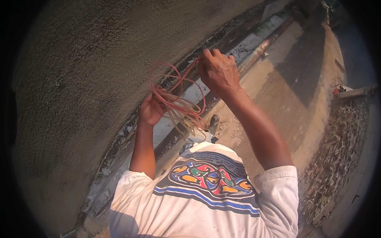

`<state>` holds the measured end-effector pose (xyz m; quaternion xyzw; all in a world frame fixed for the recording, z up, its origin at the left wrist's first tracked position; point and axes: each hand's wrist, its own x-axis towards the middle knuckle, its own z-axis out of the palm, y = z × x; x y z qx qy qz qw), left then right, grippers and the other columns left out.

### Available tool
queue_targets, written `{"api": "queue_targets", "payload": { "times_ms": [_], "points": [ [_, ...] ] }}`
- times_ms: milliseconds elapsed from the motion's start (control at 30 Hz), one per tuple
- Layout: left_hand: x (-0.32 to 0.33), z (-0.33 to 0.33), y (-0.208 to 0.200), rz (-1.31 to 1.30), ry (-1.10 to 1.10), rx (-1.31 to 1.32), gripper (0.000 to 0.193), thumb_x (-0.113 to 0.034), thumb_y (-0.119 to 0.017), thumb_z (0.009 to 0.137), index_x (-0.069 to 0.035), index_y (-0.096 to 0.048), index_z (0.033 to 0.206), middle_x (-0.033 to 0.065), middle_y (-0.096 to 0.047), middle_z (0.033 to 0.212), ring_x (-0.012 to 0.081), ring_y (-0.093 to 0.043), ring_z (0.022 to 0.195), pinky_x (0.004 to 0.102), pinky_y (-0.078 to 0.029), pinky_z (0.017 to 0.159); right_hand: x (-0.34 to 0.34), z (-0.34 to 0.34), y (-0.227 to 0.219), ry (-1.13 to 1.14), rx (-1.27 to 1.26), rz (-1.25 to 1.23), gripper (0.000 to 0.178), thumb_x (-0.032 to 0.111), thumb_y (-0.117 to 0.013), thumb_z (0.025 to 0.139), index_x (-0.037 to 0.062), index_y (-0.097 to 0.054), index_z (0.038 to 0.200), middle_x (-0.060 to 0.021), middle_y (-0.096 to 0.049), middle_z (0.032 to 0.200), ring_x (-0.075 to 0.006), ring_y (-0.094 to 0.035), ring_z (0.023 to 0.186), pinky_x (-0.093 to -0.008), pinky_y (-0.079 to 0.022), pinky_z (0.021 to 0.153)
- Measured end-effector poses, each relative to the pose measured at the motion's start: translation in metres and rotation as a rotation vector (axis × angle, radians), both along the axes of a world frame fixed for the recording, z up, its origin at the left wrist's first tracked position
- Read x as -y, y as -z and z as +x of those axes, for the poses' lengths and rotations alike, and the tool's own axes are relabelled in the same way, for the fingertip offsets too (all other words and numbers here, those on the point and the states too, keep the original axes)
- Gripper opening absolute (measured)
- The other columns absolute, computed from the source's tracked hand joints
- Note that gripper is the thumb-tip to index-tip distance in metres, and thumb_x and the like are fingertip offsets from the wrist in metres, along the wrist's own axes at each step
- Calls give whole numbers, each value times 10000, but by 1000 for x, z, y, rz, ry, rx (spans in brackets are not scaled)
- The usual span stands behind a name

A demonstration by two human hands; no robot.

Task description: The person handles a white extension cord and a red power cable, untangling and connecting them to a blue water pump. They plug the cord into a wall socket, then connect the red cable to the pump, and finally operate the pump's switch.

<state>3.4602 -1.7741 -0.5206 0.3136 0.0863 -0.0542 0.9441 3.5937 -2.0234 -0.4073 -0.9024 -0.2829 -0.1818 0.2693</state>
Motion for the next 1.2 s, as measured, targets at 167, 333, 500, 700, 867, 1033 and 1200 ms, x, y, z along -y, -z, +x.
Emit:
{"api": "queue_targets", "payload": {
  "times_ms": [167, 333, 500, 700, 867, 1033, 1200],
  "points": [
    [-16, 101, 97, -19, -81, -59, 376, -374, -539, 956, -37, -622, 1101, 104, -677, 929, 247, -639, 848, 467, -523, 800, 102, 184, -13, 335, 93, -80, 183, 246, -512, 903, 94, -600, 953, -95, -664, 939, -318, -638, 919, -454, -444, 822],
    [-80, 176, 184, 49, -638, -357, 294, -336, -524, 953, -61, -628, 948, 60, -632, 825, 228, -607, 793, 487, -480, 882, 234, 360, -34, 633, 169, -175, 260, 348, -595, 887, 136, -643, 1029, -87, -691, 1026, -344, -652, 957, -434, -509, 807],
    [-130, 201, 188, 122, -877, -497, 343, -354, -516, 942, -44, -565, 1083, 98, -633, 968, 283, -582, 1019, 527, -379, 996, 366, 513, -103, 489, 327, -98, 307, 373, -584, 919, 78, -645, 979, -79, -694, 961, -202, -674, 838, -320, -495, 736],
    [-91, 214, 185, 80, -1244, -995, 642, -472, -618, 847, -87, -437, 1328, 155, -367, 1348, 309, -493, 1145, 567, -352, 1021, 439, 677, -120, 293, 181, 34, 307, 369, -583, 921, 73, -644, 974, -87, -685, 917, -230, -662, 814, -339, -495, 734],
    [54, 303, 276, 27, -1309, -842, 526, -437, -634, 848, -115, -481, 1234, 105, -411, 1334, 295, -485, 1181, 542, -378, 1017, 454, 769, -102, 205, -108, -43, 300, 364, -583, 920, 80, -649, 990, -97, -678, 910, -275, -652, 832, -363, -497, 756],
    [157, 427, 293, 227, -934, -662, 436, -351, -594, 904, -132, -494, 1267, 56, -518, 1259, 272, -504, 1186, 500, -391, 1008, 503, 817, 22, 106, -444, -206, 295, 360, -583, 919, 87, -654, 1006, -107, -671, 902, -320, -641, 850, -387, -499, 779],
    [242, 539, 318, 478, -596, -854, 482, -338, -570, 921, -111, -472, 1334, 86, -545, 1224, 260, -535, 1140, 447, -408, 959, 615, 772, 205, 85, -908, -271, 306, 298, -583, 917, -7, -595, 896, -154, -603, 829, -296, -605, 819, -402, -473, 745]
  ]
}}
